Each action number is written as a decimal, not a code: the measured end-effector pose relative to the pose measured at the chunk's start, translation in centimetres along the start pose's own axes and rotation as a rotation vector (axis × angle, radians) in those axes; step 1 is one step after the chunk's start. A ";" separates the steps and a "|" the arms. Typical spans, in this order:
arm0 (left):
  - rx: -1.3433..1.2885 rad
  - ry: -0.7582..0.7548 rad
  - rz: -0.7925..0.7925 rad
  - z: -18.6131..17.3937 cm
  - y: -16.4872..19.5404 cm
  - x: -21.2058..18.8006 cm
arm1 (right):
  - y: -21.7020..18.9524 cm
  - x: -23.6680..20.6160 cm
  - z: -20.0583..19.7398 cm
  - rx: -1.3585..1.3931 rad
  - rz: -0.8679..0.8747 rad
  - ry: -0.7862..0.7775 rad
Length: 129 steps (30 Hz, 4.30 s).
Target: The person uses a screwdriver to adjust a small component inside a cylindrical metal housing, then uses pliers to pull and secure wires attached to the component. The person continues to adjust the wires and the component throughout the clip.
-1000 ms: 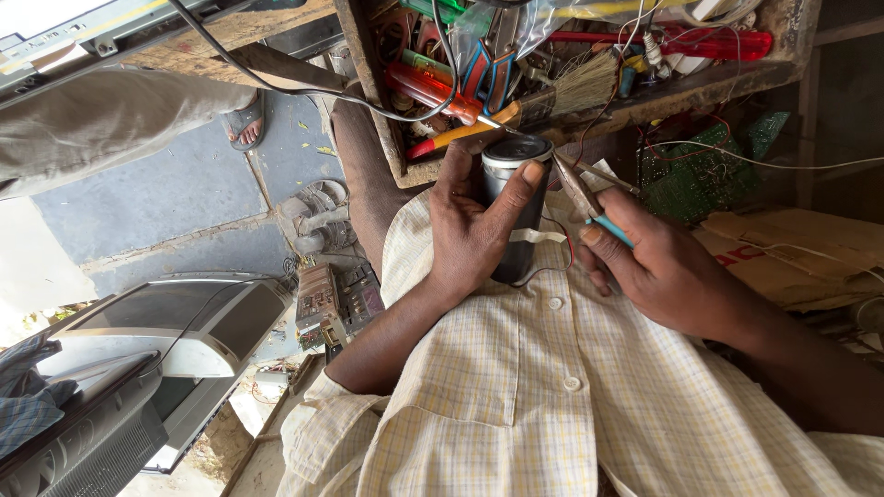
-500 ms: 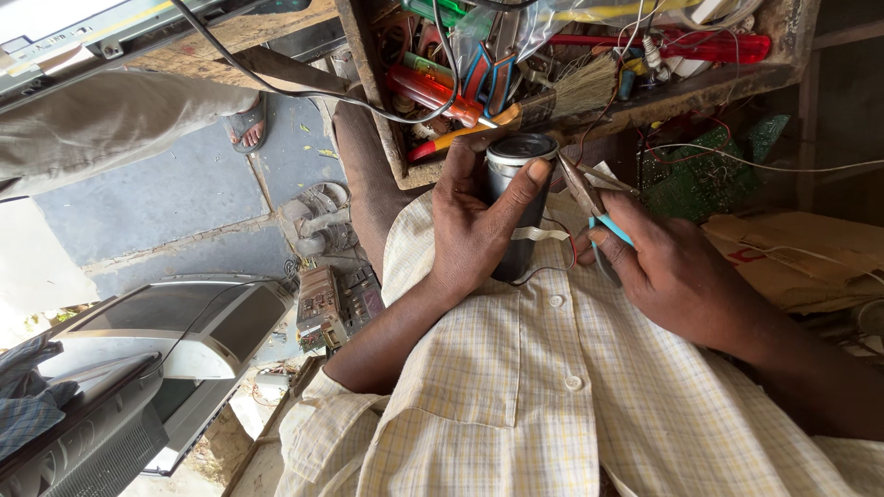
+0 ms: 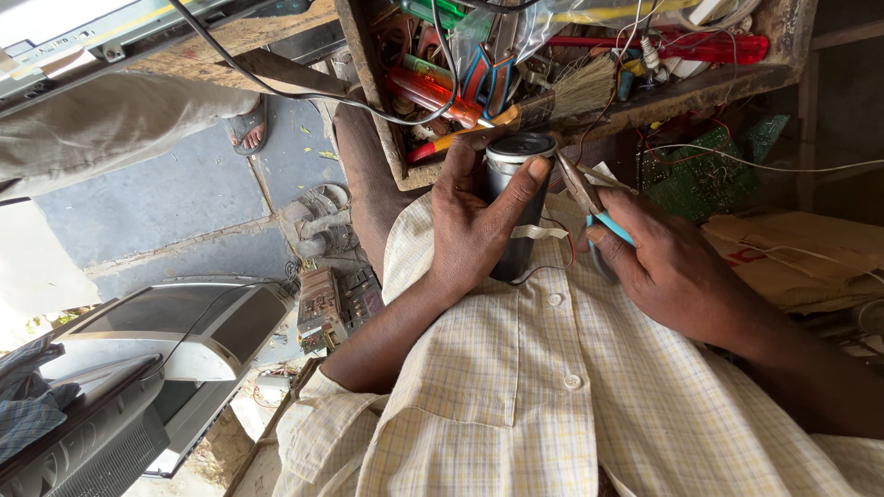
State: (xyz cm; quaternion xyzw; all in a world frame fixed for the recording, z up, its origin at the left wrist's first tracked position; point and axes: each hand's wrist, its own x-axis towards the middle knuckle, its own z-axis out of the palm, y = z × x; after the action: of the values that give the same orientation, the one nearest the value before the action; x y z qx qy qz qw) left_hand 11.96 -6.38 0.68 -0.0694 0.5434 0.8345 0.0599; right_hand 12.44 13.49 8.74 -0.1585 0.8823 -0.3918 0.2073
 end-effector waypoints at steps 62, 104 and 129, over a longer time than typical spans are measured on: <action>0.055 0.064 0.025 0.6 0.3 -0.5 | 0.2 0.7 0.8 0.304 0.387 -0.205; 0.018 0.066 -0.002 0.3 0.5 -0.1 | 0.6 1.0 0.2 0.159 0.216 -0.149; -0.007 0.095 -0.026 0.5 0.2 -0.5 | 0.0 0.4 0.2 0.017 0.235 -0.136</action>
State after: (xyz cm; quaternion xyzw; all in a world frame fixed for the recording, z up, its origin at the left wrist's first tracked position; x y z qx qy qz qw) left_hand 12.38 -6.02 1.10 -0.1161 0.5417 0.8313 0.0444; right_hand 12.22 13.25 8.50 -0.0784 0.8754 -0.3606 0.3123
